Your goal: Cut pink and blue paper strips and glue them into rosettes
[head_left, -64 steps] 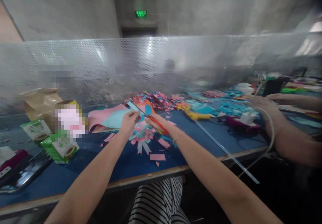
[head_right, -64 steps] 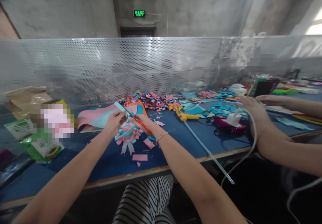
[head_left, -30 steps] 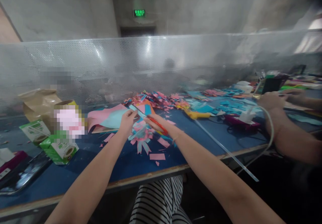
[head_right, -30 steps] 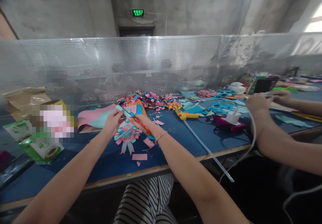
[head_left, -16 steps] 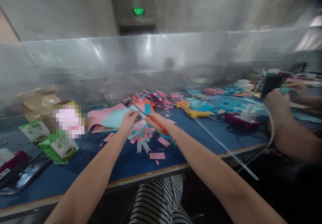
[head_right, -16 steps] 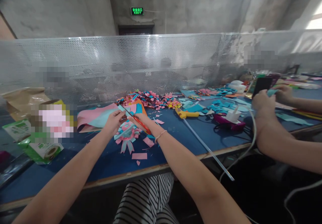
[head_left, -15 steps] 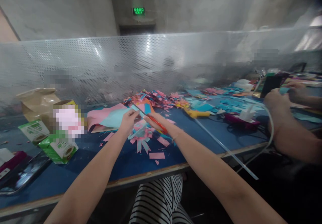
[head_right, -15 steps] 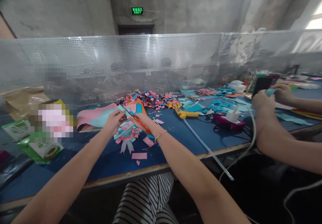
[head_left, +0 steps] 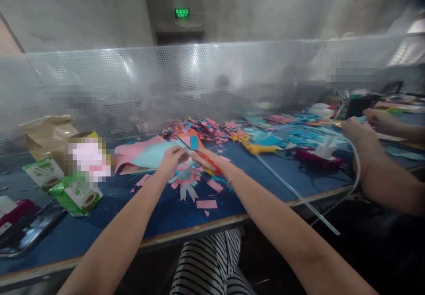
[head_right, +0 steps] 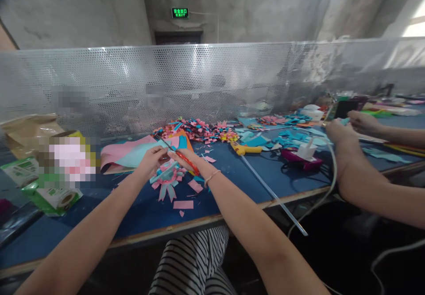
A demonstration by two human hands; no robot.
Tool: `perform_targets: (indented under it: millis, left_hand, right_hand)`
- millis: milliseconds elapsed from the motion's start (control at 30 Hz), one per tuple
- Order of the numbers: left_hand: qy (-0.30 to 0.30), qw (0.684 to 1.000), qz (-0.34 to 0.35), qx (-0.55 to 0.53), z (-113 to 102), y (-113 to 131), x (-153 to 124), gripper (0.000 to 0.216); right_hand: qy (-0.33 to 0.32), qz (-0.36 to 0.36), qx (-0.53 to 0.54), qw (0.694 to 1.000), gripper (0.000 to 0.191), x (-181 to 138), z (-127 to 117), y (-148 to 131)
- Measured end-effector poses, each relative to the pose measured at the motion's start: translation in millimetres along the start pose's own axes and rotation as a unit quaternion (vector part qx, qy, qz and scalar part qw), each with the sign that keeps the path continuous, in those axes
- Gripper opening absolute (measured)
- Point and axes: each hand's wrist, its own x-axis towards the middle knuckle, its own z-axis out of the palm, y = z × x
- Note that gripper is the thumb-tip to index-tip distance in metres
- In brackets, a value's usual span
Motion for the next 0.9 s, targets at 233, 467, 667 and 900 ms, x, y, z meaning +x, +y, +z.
perform_targets:
  millis: [233,467,667,900]
  left_hand:
    - [0.006,1.000,-0.008,-0.007,-2,-2,3,0.027]
    - [0.011,1.000,-0.012,-0.021,-1,1,2,0.028]
    - [-0.005,1.000,-0.020,-0.014,1,3,-1,0.027]
    - [0.025,0.999,-0.018,-0.026,-2,2,4,0.032]
  right_hand:
    - [0.019,-0.010,-0.096,0.995,0.038,8,2,9]
    - [0.041,-0.002,-0.112,0.993,0.039,11,3,14]
    - [0.002,-0.006,0.016,1.000,0.036,5,-1,9]
    - [0.043,0.047,0.173,0.983,0.038,10,-1,20]
